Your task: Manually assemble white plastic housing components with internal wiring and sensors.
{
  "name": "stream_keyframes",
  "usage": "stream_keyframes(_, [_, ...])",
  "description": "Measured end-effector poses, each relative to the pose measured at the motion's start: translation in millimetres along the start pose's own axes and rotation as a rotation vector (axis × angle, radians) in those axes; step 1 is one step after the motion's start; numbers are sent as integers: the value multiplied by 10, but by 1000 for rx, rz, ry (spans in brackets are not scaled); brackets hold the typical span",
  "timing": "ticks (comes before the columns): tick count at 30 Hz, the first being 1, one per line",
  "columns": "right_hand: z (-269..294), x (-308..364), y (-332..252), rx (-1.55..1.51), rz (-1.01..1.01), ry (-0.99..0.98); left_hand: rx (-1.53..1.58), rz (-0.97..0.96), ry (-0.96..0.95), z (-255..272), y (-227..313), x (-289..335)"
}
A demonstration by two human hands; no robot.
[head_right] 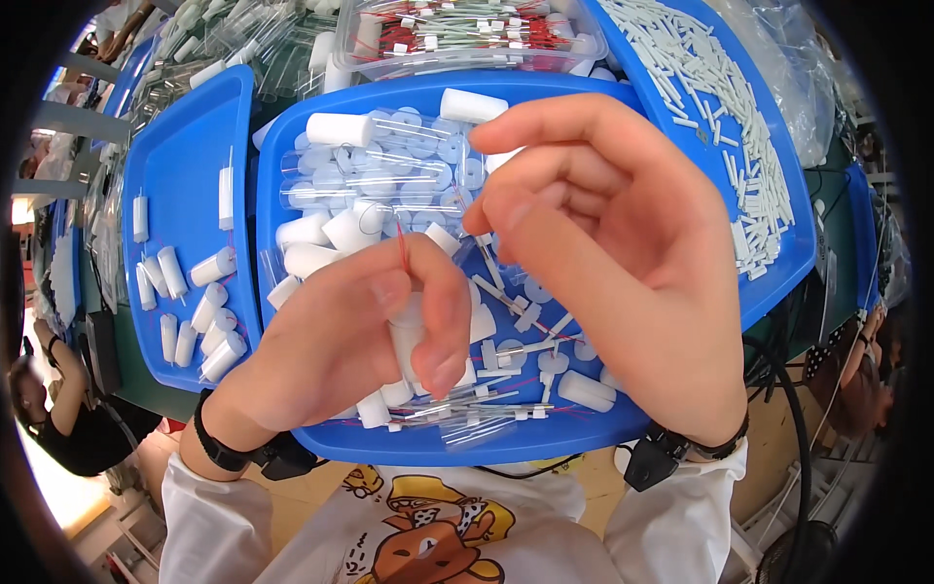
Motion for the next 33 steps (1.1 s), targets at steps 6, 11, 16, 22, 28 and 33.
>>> stream_keyframes(6, [-11,6,11,-14,-15,-5,2,33,58,45,-5,19])
stream_keyframes(11, [-50,10,15,-29,-24,-57,49,45,66,45,-11,18])
stream_keyframes(16, [-100,22,7,-4,15,-133,148,-9,-32,-18,42,-4])
stream_keyframes(22, [-77,-1,-20,18,33,-89,216,-85,-29,-16,101,31])
stream_keyframes(28, [-73,0,-1,16,5,-108,149,-130,48,78,146,49])
stream_keyframes(33, [-88,22,29,16,-20,-130,238,-195,144,131,196,65])
Point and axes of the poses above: each hand's wrist, its own x-axis away from the middle knuckle, its own z-axis out of the back of the hand, y = z × x, the point moved 9 cm from there along -x, towards the middle knuckle, and after that the axes turned 10 degrees about z, right-handed, at the moved point
